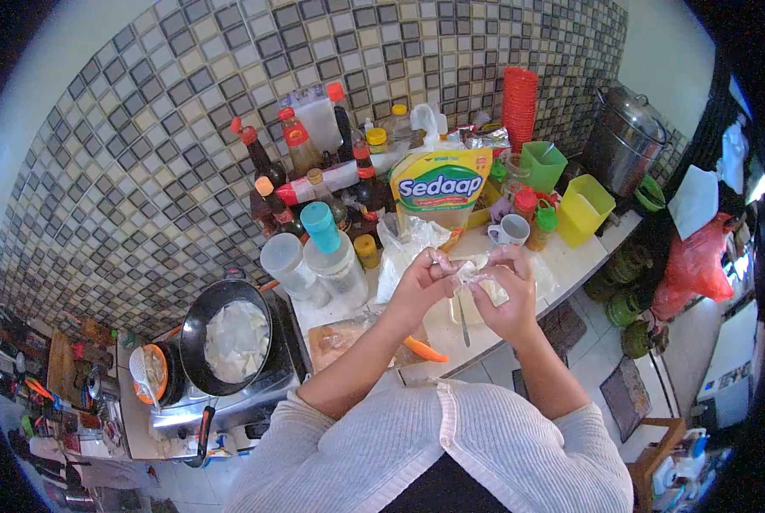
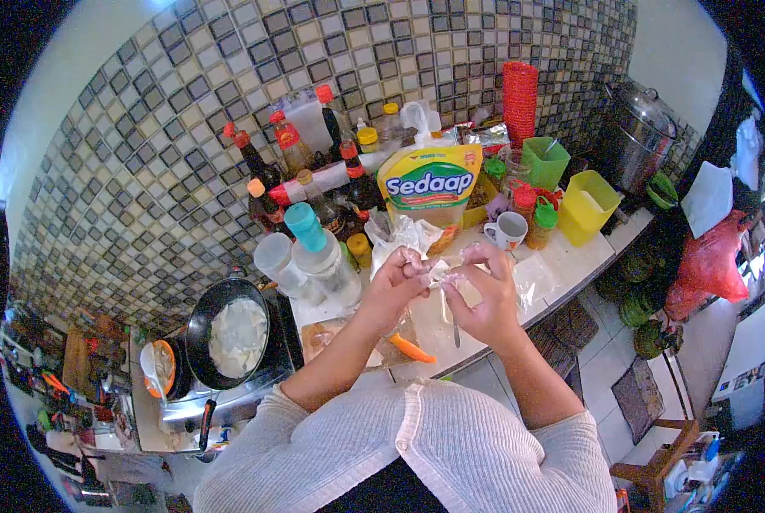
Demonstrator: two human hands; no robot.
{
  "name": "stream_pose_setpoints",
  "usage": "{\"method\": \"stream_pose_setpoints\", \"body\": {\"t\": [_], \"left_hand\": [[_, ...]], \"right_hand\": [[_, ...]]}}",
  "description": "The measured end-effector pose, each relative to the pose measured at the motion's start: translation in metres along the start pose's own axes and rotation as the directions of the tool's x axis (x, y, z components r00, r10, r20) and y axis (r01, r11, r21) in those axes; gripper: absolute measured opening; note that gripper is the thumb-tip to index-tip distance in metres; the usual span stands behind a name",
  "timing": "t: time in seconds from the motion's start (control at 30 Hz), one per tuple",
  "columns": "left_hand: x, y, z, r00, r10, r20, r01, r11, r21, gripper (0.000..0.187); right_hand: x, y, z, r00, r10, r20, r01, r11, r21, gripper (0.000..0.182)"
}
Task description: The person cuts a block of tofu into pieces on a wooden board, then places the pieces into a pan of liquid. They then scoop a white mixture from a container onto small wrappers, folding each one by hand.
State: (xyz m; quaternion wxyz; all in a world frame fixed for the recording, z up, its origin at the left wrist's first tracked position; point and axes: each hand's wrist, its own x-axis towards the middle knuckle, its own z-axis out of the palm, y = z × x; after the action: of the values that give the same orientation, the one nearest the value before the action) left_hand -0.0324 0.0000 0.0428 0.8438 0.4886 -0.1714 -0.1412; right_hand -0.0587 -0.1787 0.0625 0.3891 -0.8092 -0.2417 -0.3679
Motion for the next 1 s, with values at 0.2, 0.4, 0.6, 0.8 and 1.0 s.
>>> {"method": "stream_pose_setpoints", "body": {"t": [0.2,0.4,0.6,0.8,1.0], "left_hand": [[-0.0051,-0.0013,0.0034,0.981,0.183,0.065,-0.193,0.879,0.436,0.032],[-0.0034,-0.0018,0.0016,0.969,0.22,0.109,-0.243,0.917,0.315,0.032],[-0.0046,-0.0019,0.0041,0.976,0.183,0.121,-0.204,0.961,0.187,0.03],[-0.0051,-0.0038,0.0072,0.977,0.194,0.093,-0.208,0.964,0.167,0.028],[-0.0068,-0.004,0.0106,0.976,0.211,0.054,-0.217,0.962,0.166,0.03]], "right_hand": [[0.0075,-0.0079,-0.0039,0.989,0.143,0.048,-0.149,0.978,0.149,0.016],[0.0109,-0.0048,-0.0084,0.987,0.122,0.1,-0.139,0.973,0.183,0.016],[0.0071,-0.0036,-0.0078,0.974,0.183,0.136,-0.211,0.948,0.237,0.017],[0.0051,-0.0035,-0.0037,0.978,0.188,0.088,-0.202,0.959,0.198,0.019],[0.0057,-0.0067,0.0011,0.976,0.216,0.018,-0.215,0.958,0.189,0.026]]}}
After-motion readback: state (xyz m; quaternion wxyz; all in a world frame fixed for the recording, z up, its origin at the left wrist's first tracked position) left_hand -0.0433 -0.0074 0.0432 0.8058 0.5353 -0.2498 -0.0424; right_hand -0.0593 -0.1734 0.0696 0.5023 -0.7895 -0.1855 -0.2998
